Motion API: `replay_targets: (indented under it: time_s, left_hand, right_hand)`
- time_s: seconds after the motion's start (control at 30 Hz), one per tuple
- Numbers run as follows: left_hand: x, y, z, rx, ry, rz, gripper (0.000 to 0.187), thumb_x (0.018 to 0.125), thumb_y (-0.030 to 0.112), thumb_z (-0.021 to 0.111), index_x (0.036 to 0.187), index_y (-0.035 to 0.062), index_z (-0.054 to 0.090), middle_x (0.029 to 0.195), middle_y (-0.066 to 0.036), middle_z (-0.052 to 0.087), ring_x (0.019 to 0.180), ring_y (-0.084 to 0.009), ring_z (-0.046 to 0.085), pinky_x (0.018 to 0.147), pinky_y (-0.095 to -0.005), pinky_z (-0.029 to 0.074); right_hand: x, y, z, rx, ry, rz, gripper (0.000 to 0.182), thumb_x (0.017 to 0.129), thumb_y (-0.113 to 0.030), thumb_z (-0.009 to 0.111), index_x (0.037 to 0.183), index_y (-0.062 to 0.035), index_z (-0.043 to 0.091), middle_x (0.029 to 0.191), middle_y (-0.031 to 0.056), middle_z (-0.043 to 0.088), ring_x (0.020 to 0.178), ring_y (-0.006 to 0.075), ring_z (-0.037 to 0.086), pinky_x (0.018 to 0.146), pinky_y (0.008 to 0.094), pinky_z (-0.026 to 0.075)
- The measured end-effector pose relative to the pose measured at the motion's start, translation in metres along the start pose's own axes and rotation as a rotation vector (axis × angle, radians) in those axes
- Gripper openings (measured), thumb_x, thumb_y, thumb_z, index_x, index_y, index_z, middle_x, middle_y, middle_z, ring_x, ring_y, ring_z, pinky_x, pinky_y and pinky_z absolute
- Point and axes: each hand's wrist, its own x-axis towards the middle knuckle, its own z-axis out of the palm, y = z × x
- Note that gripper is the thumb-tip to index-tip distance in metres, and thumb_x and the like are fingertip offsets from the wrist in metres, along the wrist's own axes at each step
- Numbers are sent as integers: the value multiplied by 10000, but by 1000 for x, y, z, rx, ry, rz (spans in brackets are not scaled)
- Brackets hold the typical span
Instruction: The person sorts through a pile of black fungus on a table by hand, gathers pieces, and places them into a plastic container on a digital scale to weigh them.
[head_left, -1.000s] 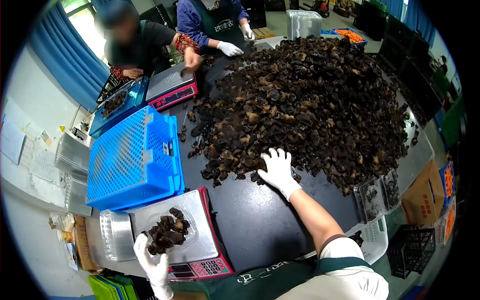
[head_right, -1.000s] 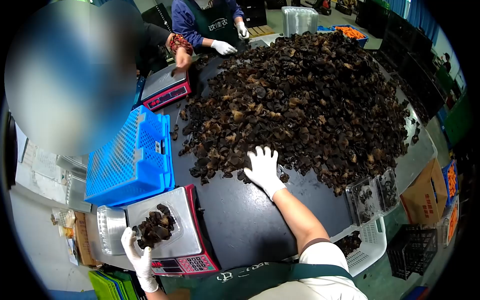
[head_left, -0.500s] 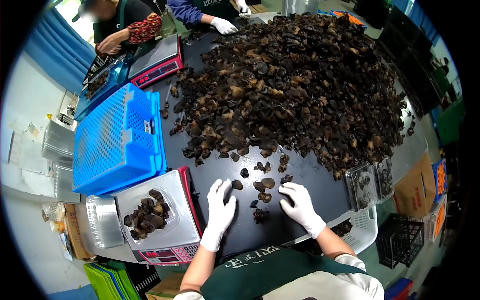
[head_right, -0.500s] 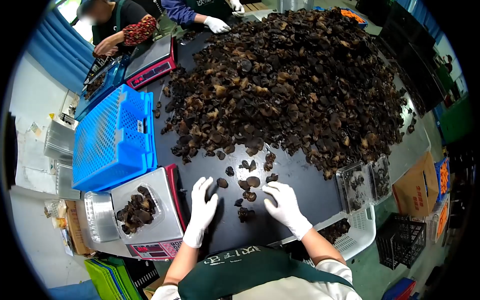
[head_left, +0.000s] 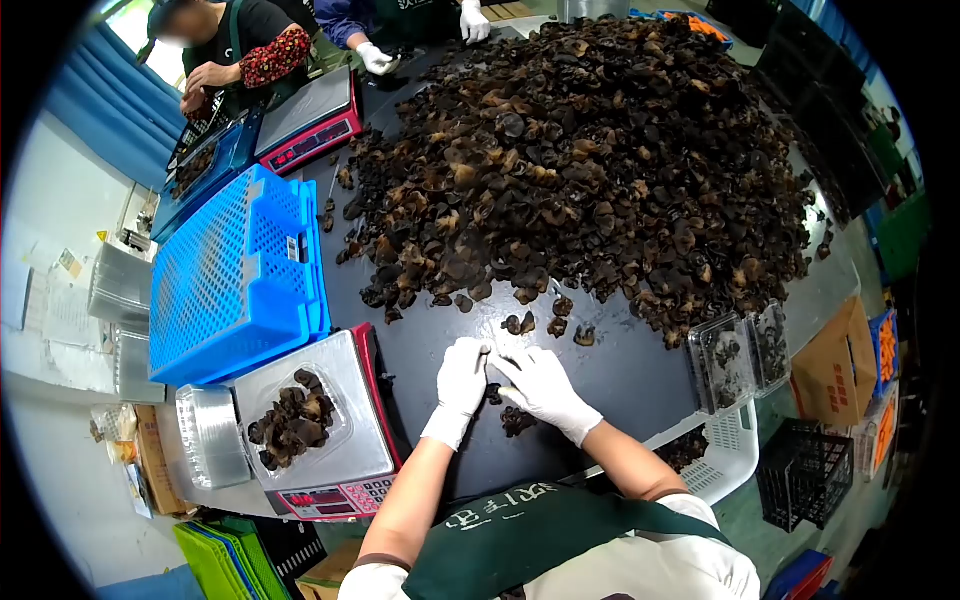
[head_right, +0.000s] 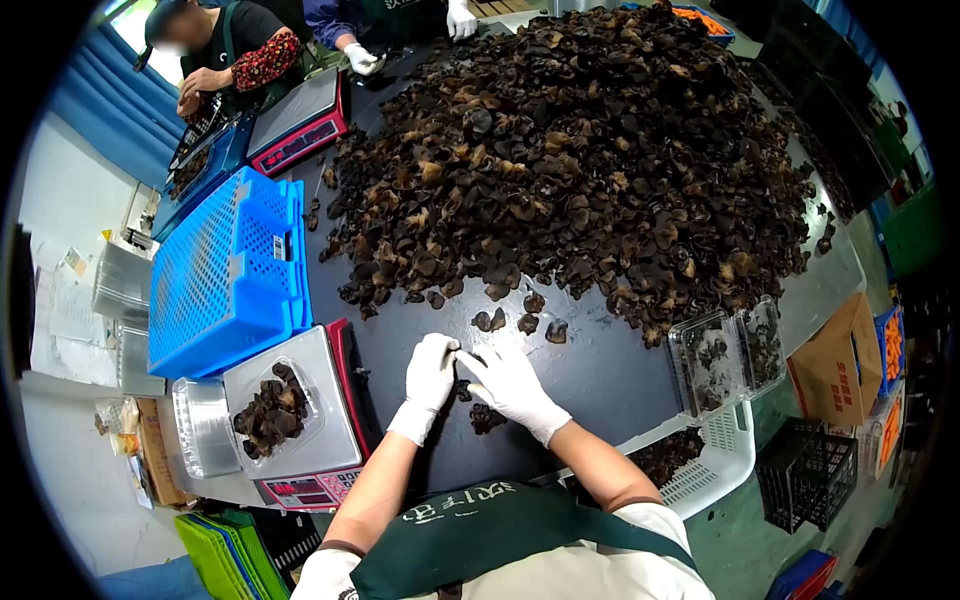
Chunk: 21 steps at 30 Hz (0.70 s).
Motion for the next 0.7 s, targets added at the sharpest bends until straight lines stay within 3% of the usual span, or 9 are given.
replay_targets:
  time_s: [0.07, 0.13, 0.17, 0.23, 0.3, 0.37, 0.47, 0.57, 0.7]
  left_hand:
    - [-8, -1, -3, -225, 84, -76, 161, 781, -38, 609, 917, 42, 577, 918, -124, 578, 931, -300, 578, 817, -352, 478]
    - [-23, 10, -13, -223, 74, -22, 173, 781, -23, 614, 938, 43, 586, 931, -128, 583, 940, -303, 576, 832, -365, 473]
    - [-31, 17, -19, -220, 61, 32, 187, 781, -9, 620, 959, 44, 596, 944, -133, 587, 948, -307, 573, 848, -378, 467]
    - [-41, 44, -33, -57, -18, 185, 249, 771, 65, 667, 1014, 55, 615, 997, -131, 590, 952, -317, 564, 864, -399, 461]
    - [-52, 64, -38, -81, -143, 172, 319, 754, 159, 703, 1056, 86, 629, 1046, -115, 585, 945, -313, 558, 852, -409, 469]
    - [-69, 64, -25, 56, -276, 236, 300, 747, 177, 706, 1028, 102, 631, 1072, -100, 577, 923, -313, 556, 824, -391, 478]
    - [-84, 45, 6, -106, -159, 250, 220, 780, 108, 673, 994, 104, 624, 1059, -87, 575, 920, -299, 554, 799, -365, 486]
    - [-77, 54, -32, -379, -9, 137, 206, 788, 29, 672, 980, 89, 627, 1051, -89, 583, 944, -296, 574, 824, -362, 494]
    - [-75, 45, -128, -337, 313, 34, 157, 798, 28, 692, 943, 77, 659, 997, -103, 616, 923, -279, 595, 815, -357, 486]
  right_hand:
    - [2, 6, 0, 4, -45, -31, 442, 802, -212, 664, 1219, -97, 573, 1141, 126, 596, 1087, 302, 553, 910, 411, 450]
    - [-2, 16, -6, 111, -112, 147, 311, 813, -172, 648, 1113, -96, 621, 999, 126, 654, 918, 278, 633, 763, 374, 506]
    - [-6, 20, -4, 144, 19, 206, 276, 858, -203, 645, 1119, -116, 650, 871, 142, 656, 801, 277, 650, 706, 343, 524]
    - [-17, 26, -8, 435, 301, 260, 241, 867, -134, 644, 1099, -69, 656, 977, 135, 677, 879, 217, 665, 787, 315, 519]
    - [-20, 28, -14, 553, 330, 459, 205, 874, -77, 632, 1069, -22, 661, 1023, 106, 690, 905, 157, 653, 830, 279, 502]
    - [-25, 35, -6, 690, 387, 547, 236, 874, -63, 624, 1100, 1, 643, 962, 78, 688, 870, 146, 636, 801, 278, 498]
    - [-19, 22, -13, 914, 316, 652, 198, 904, -48, 594, 1088, 9, 640, 931, 47, 668, 802, 100, 592, 749, 234, 479]
    - [-1, -4, -21, 999, 230, 664, 156, 913, -35, 579, 1053, 9, 631, 916, 53, 663, 787, 89, 583, 735, 233, 475]
    - [35, -41, -8, 819, 130, 350, 194, 865, -74, 638, 1039, 12, 646, 960, 88, 680, 862, 155, 630, 821, 283, 495]
